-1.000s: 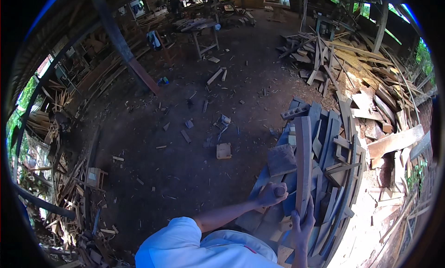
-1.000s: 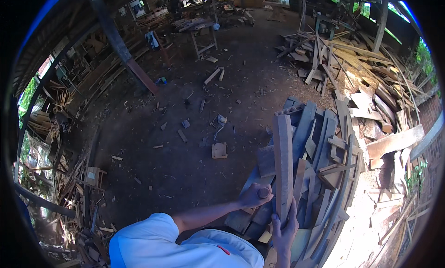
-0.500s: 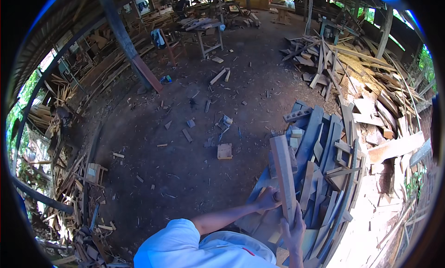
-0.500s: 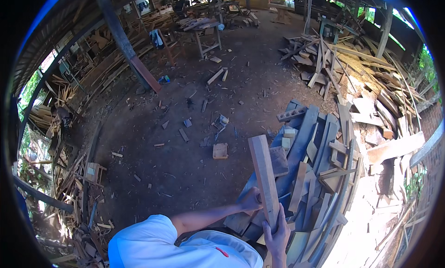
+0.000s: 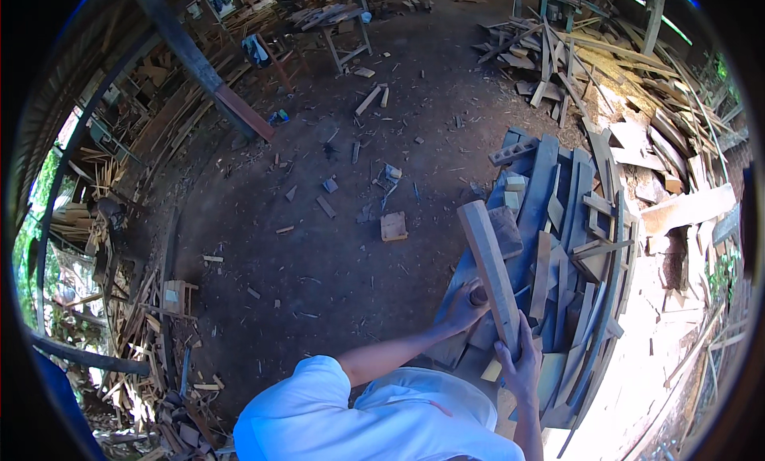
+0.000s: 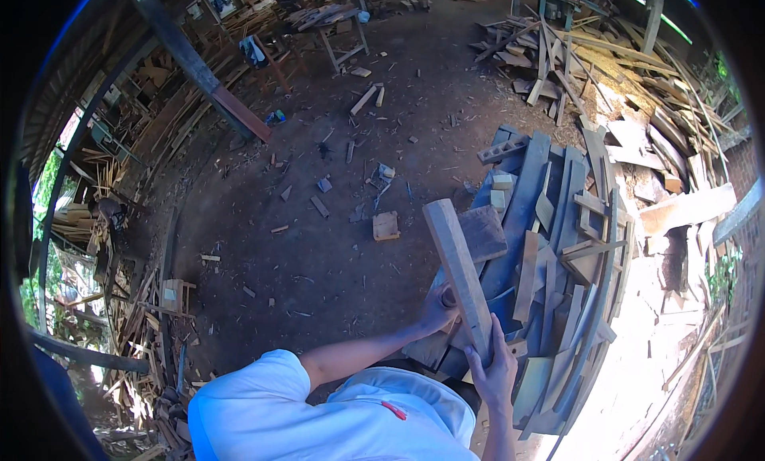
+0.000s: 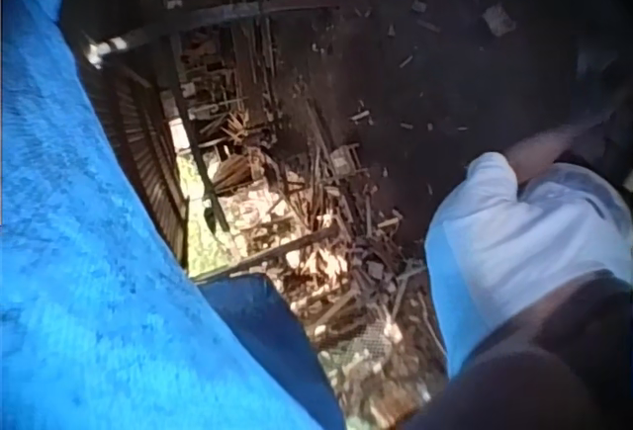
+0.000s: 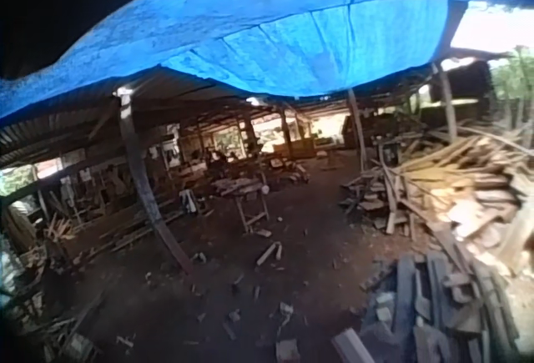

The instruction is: Handling and inspecting wooden planks in a woodworking shop.

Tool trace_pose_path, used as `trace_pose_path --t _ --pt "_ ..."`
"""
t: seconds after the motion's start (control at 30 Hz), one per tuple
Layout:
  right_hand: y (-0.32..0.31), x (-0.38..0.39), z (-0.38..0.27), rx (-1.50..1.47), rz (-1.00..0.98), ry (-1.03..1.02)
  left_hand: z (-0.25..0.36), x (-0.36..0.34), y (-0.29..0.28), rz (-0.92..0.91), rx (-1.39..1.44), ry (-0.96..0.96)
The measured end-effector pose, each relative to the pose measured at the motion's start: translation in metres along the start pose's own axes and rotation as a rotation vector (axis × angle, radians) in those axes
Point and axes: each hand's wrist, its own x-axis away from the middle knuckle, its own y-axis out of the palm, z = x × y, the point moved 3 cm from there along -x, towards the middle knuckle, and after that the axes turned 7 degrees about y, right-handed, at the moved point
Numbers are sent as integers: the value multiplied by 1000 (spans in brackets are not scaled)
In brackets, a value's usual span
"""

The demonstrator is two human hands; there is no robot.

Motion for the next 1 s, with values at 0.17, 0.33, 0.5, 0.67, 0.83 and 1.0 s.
trace_pose_path --t 0.17,0.33,0.5,0.67,0.83,1.0 --pt "5 12 10 -83 2 143 -6 -8 -13 159 -5 50" --pt "8 24 29 -69 21 159 -13 -10 -7 32 54 13" --pt "8 30 32 -111 -17 259 -8 0 1 175 37 -51" --pt "5 35 32 -137 51 230 -4 7 15 252 14 -148" --pt "2 28 23 -210 102 199 -18 -7 -3 432 -60 -199" --pt "1 41 35 -216 129 376 15 -55 -16 204 322 -42"
